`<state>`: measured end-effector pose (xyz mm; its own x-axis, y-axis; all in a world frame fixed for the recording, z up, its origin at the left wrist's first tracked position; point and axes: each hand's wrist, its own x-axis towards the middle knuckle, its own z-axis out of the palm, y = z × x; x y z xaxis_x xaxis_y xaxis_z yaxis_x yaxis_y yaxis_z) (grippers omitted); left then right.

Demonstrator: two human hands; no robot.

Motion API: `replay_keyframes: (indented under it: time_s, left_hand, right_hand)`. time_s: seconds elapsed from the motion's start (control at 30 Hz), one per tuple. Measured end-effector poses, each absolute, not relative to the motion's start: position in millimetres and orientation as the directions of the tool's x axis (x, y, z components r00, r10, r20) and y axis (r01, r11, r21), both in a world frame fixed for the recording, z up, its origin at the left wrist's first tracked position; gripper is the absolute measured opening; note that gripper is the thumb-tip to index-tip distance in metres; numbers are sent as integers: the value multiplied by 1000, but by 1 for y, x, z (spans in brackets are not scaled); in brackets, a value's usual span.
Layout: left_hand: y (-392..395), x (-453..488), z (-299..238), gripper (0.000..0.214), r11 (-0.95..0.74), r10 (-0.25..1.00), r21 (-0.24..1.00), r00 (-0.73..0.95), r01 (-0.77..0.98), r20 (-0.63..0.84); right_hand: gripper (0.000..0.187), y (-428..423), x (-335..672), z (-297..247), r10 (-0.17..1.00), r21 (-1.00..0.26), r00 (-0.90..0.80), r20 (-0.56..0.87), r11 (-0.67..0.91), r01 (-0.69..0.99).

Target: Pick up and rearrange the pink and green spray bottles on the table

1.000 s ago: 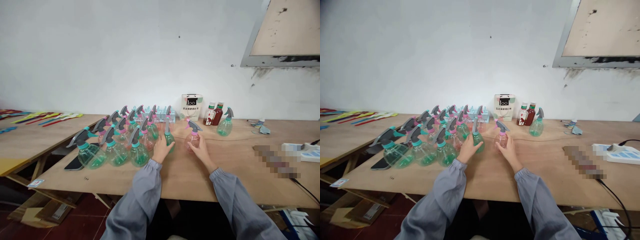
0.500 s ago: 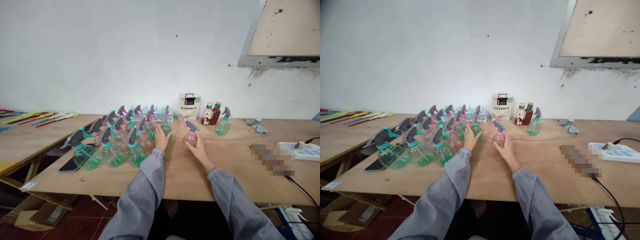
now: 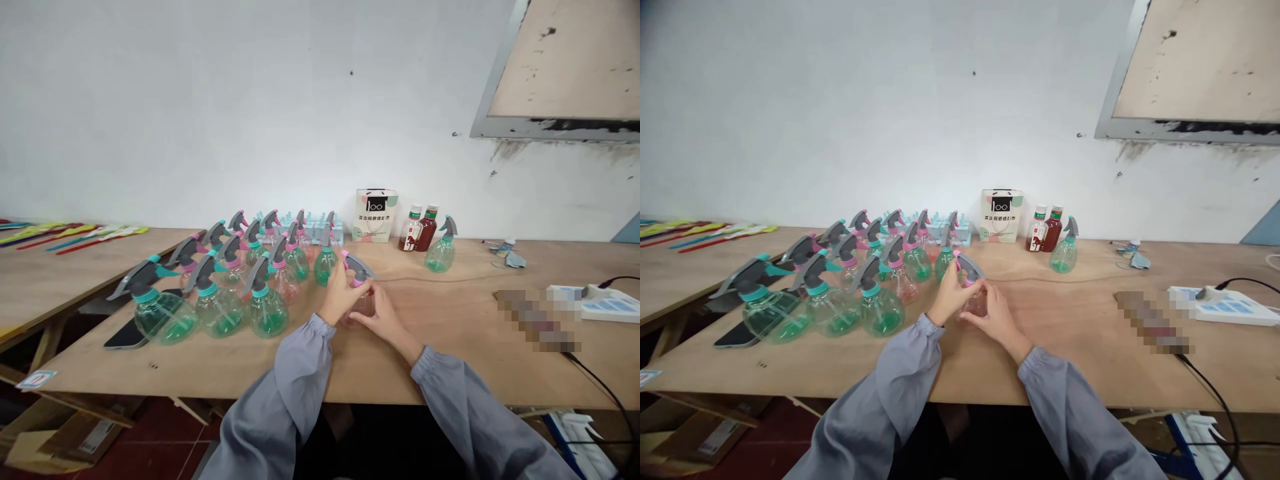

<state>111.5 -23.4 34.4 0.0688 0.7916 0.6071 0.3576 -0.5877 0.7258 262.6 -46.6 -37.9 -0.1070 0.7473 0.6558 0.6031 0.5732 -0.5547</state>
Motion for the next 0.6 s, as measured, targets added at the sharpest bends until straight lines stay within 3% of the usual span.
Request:
replay_keyframes:
  time_s: [0.07,0.13,0.17,0.27,0.3,0.4,0.6]
  left_hand:
    - [-26,107,36,43,-577,793,731,37,365,608]
    - [-28,104,37,41,-573,789,726,18,381,614]
    - [-29,103,37,42,-576,786,721,16,385,618]
    - [-30,102,38,50,-598,778,724,31,344,627]
    - [-30,102,37,53,-608,775,729,38,316,630]
    - [-31,100,36,59,-621,776,747,53,238,628]
    - [-36,87,37,55,-557,830,818,71,145,553]
  right_hand:
    - [65,-36,290,-25,766,-588,-51,641,532,609]
    - [60,-16,331,-7,723,-692,278,633,368,620]
    - [66,-4,353,3,644,-729,442,624,276,627]
    - [89,32,416,28,506,-782,638,580,125,611]
    - [93,42,432,33,476,-821,721,504,5,571]
    - [104,61,463,34,488,-860,813,319,-211,464]
    - [110,72,476,29,550,-872,802,234,-245,423]
